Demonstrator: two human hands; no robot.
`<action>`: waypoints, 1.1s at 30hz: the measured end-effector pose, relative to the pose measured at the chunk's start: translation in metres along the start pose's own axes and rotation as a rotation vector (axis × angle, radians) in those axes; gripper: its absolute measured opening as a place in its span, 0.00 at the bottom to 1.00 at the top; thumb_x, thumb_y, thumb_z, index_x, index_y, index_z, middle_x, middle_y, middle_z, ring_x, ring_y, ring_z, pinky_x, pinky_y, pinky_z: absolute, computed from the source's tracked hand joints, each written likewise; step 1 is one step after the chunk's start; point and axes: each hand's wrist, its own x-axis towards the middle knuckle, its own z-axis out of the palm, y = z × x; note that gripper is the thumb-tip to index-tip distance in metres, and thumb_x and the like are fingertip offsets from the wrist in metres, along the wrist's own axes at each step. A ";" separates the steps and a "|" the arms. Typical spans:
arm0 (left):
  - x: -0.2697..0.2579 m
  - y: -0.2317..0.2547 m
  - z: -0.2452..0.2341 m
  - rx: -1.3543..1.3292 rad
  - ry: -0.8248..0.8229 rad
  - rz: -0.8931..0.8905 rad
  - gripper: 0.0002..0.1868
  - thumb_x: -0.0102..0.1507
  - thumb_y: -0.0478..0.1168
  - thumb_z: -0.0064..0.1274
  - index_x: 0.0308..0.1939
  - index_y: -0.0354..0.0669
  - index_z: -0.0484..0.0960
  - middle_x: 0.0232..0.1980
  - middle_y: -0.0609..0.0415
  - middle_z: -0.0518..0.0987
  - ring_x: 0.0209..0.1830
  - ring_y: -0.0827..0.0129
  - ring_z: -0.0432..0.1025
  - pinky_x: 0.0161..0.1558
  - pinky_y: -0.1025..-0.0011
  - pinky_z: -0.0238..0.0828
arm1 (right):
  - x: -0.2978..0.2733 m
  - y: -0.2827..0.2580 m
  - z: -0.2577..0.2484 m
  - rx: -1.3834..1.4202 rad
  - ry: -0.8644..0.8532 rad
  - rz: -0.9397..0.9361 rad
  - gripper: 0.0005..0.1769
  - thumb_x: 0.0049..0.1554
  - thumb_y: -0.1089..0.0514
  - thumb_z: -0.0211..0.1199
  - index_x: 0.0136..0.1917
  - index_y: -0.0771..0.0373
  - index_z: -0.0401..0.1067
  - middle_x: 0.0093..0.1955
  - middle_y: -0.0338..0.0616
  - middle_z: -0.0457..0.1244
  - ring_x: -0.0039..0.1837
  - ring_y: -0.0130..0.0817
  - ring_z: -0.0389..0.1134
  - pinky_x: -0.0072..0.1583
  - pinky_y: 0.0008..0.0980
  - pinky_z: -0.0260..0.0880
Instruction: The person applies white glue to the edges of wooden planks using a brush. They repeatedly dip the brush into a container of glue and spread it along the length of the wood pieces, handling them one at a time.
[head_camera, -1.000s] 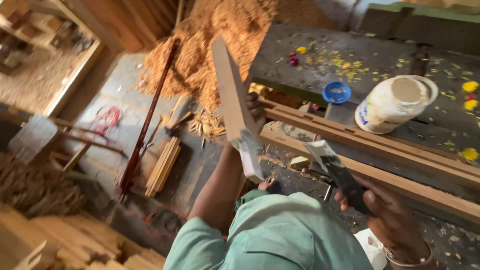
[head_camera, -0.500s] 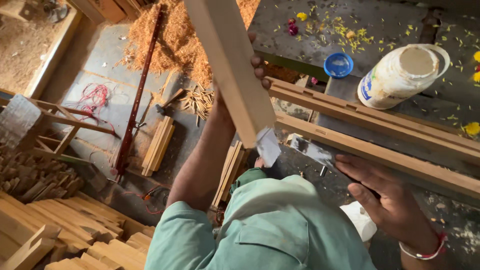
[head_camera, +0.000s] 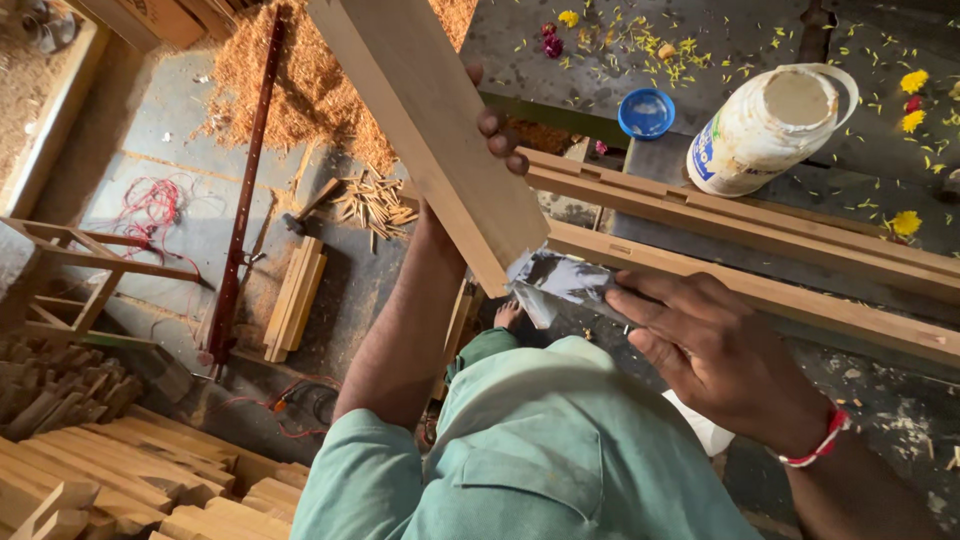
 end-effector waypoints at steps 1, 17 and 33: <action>0.002 0.002 -0.001 0.000 -0.012 0.003 0.34 0.72 0.53 0.49 0.79 0.51 0.58 0.48 0.53 0.72 0.46 0.65 0.72 0.51 0.60 0.75 | 0.000 -0.001 0.000 -0.025 -0.024 -0.011 0.22 0.57 0.53 0.61 0.64 0.57 0.74 0.65 0.43 0.67 0.59 0.44 0.68 0.60 0.41 0.68; 0.008 0.013 -0.006 -0.025 0.025 0.048 0.27 0.76 0.55 0.39 0.77 0.53 0.62 0.45 0.54 0.71 0.43 0.66 0.71 0.48 0.60 0.75 | 0.019 0.015 -0.020 -0.067 -0.055 -0.051 0.23 0.57 0.55 0.59 0.65 0.59 0.74 0.66 0.45 0.66 0.59 0.43 0.67 0.61 0.42 0.66; 0.004 0.031 -0.061 -0.126 0.017 -0.085 0.28 0.75 0.58 0.46 0.71 0.44 0.68 0.54 0.49 0.77 0.52 0.55 0.75 0.56 0.63 0.77 | -0.040 0.104 -0.007 0.619 -0.085 0.295 0.25 0.63 0.49 0.56 0.69 0.61 0.74 0.54 0.45 0.72 0.49 0.39 0.69 0.53 0.40 0.71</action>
